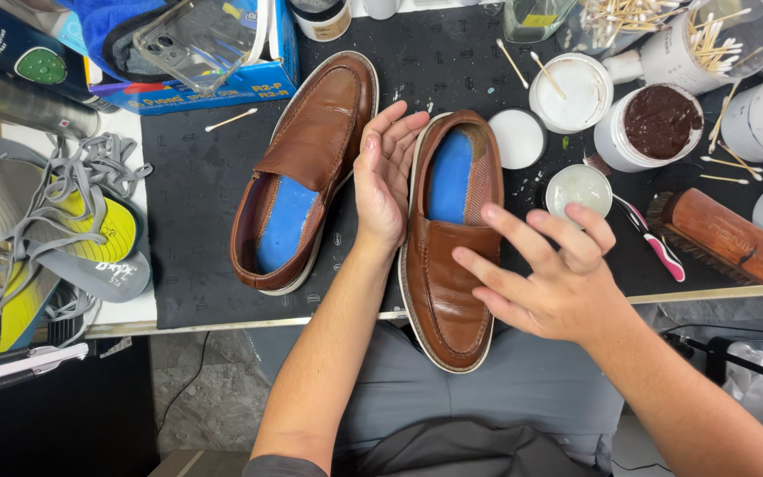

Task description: The person applies a white cream to the surface of a brown leather loafer using their fingers, rubbing it in thoroughly. They rotate the shoe to cover the toe, sides, and heel, then repeat the process on the second shoe.

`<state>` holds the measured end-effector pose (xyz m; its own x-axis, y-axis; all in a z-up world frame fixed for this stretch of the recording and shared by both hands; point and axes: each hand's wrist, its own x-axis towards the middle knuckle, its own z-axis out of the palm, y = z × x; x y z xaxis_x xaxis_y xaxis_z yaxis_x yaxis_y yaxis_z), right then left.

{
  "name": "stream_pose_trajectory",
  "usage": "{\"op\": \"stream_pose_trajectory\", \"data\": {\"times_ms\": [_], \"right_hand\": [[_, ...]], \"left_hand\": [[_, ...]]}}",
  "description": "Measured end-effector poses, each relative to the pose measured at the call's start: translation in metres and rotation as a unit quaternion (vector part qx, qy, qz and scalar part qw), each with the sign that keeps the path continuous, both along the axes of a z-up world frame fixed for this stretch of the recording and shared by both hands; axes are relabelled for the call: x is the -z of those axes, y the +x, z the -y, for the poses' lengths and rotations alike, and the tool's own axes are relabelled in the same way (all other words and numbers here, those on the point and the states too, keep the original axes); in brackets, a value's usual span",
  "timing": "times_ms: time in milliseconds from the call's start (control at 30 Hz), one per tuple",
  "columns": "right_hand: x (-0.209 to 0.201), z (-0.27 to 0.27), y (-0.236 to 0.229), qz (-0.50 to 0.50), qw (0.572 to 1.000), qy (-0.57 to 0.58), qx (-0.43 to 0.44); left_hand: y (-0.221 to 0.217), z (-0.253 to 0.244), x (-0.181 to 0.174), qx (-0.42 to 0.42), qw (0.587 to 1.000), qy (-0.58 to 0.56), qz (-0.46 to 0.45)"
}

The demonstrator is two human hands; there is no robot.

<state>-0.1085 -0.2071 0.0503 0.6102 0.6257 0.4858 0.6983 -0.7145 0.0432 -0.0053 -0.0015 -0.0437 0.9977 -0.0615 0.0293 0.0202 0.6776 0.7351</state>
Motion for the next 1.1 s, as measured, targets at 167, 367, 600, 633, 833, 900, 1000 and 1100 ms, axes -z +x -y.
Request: {"op": "stream_pose_trajectory", "data": {"times_ms": [167,367,600,633,833,900,1000,1100], "right_hand": [[-0.006,-0.019,0.012,-0.020,0.999,-0.024,0.020],[-0.011,-0.040,0.007,-0.039,0.997,-0.067,-0.013],[-0.014,-0.035,0.011,-0.023,0.998,-0.044,0.026],[-0.012,-0.035,0.014,-0.022,0.998,-0.045,0.028],[0.000,-0.042,0.001,-0.071,0.996,-0.047,-0.007],[0.001,-0.041,-0.008,-0.088,0.995,-0.027,-0.029],[0.002,-0.032,-0.009,-0.078,0.996,-0.006,-0.033],[0.004,-0.023,0.001,-0.025,0.999,-0.020,0.018]], "left_hand": [[0.011,-0.013,0.007,0.034,0.997,0.054,0.049],[0.046,-0.007,0.014,0.110,0.970,0.165,0.143],[0.040,-0.002,0.013,0.113,0.962,0.206,0.139],[0.040,-0.003,0.011,0.104,0.956,0.231,0.148],[0.041,-0.004,0.006,0.099,0.946,0.271,0.147],[0.041,-0.003,0.006,0.096,0.947,0.274,0.140],[0.040,-0.003,0.006,0.092,0.944,0.285,0.142],[0.039,-0.003,0.006,0.089,0.940,0.297,0.146]]}}
